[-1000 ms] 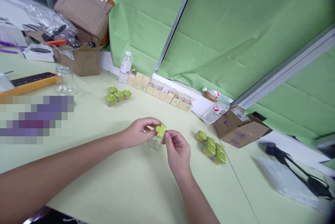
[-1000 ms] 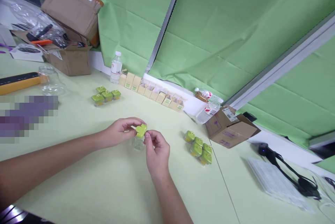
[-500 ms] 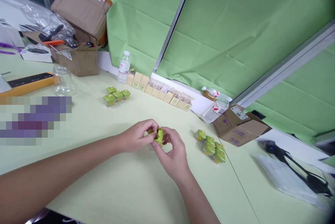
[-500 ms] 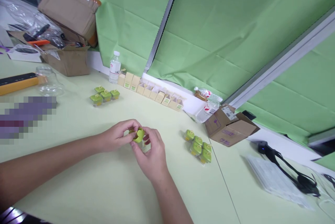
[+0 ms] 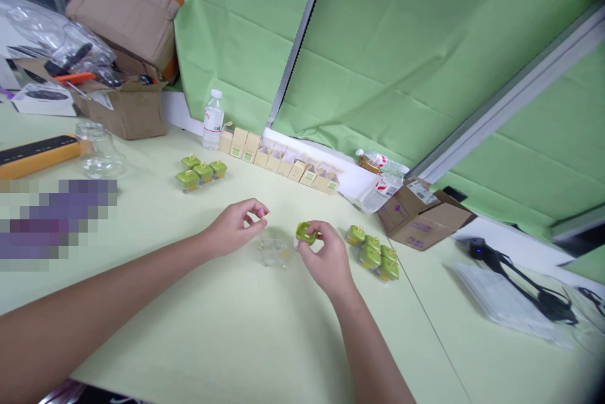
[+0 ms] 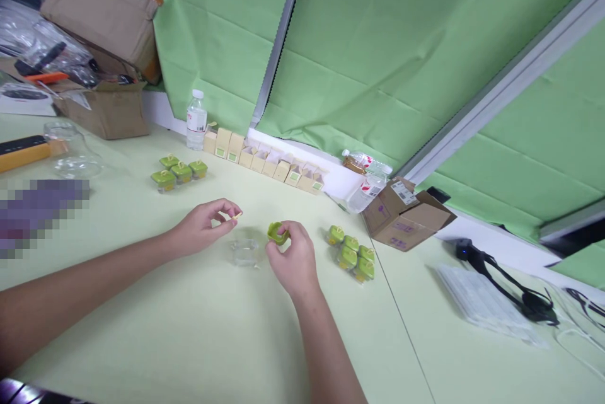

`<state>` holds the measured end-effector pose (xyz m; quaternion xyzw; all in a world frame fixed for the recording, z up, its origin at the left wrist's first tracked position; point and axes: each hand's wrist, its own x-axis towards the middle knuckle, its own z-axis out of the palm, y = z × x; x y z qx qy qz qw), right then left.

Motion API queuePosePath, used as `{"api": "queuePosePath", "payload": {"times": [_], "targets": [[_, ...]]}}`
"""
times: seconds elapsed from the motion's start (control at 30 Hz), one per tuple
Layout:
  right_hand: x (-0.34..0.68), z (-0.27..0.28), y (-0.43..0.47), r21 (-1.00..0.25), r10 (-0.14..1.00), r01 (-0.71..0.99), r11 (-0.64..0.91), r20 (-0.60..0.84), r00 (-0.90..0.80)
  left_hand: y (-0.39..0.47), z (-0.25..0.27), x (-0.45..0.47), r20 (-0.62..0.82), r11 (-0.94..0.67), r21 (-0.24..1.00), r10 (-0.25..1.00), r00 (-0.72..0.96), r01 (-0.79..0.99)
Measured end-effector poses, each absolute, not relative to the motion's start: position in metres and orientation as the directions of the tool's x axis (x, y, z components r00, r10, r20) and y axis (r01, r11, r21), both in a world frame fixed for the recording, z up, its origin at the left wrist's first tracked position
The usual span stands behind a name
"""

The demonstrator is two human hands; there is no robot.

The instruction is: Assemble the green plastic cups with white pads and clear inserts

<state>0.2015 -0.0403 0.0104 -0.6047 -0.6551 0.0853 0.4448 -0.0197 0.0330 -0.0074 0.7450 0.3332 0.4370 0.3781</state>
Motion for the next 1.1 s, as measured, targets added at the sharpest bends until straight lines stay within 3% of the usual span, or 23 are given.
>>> {"api": "queuePosePath", "payload": {"times": [0.13,0.3,0.57,0.7,0.8,0.87,0.93,0.97,1.1], "targets": [[0.205,0.019,-0.046,-0.487,0.896,0.815,0.314,0.435,-0.086,0.038,-0.015,-0.02,0.406,-0.529,0.811,0.816,0.411,0.249],[0.21,0.029,-0.056,-0.468,0.935,0.815,0.342,0.257,-0.245,0.043,-0.019,-0.024,0.36,-0.529,0.776,0.819,0.447,0.343],[0.209,0.021,-0.058,-0.536,0.965,0.803,0.261,0.16,-0.207,0.046,-0.032,-0.025,0.303,-0.552,0.773,0.753,0.585,0.311],[0.215,0.017,-0.051,-0.582,0.953,0.768,0.268,0.28,-0.12,0.047,-0.031,-0.026,0.245,-0.455,0.852,0.784,0.571,0.259],[0.227,0.007,-0.037,-0.645,0.92,0.729,0.23,0.389,0.053,0.052,-0.023,-0.026,0.206,-0.308,0.945,0.818,0.537,0.106],[0.238,-0.003,-0.026,-0.776,0.903,0.604,0.182,0.375,0.21,0.059,-0.017,-0.028,0.181,-0.191,0.981,0.891,0.415,-0.019],[0.248,-0.013,-0.016,-0.966,0.896,0.241,0.095,0.188,0.401,0.067,-0.012,-0.032,0.103,-0.078,0.991,0.964,0.246,-0.112],[0.253,-0.017,-0.011,-0.998,0.879,-0.039,0.049,0.024,0.476,0.071,-0.011,-0.035,0.048,-0.02,0.988,0.984,0.174,-0.155],[0.267,-0.028,-0.003,-0.964,0.861,-0.267,0.008,-0.129,0.491,0.08,-0.01,-0.044,-0.113,0.127,0.942,0.992,0.063,-0.31]]}}
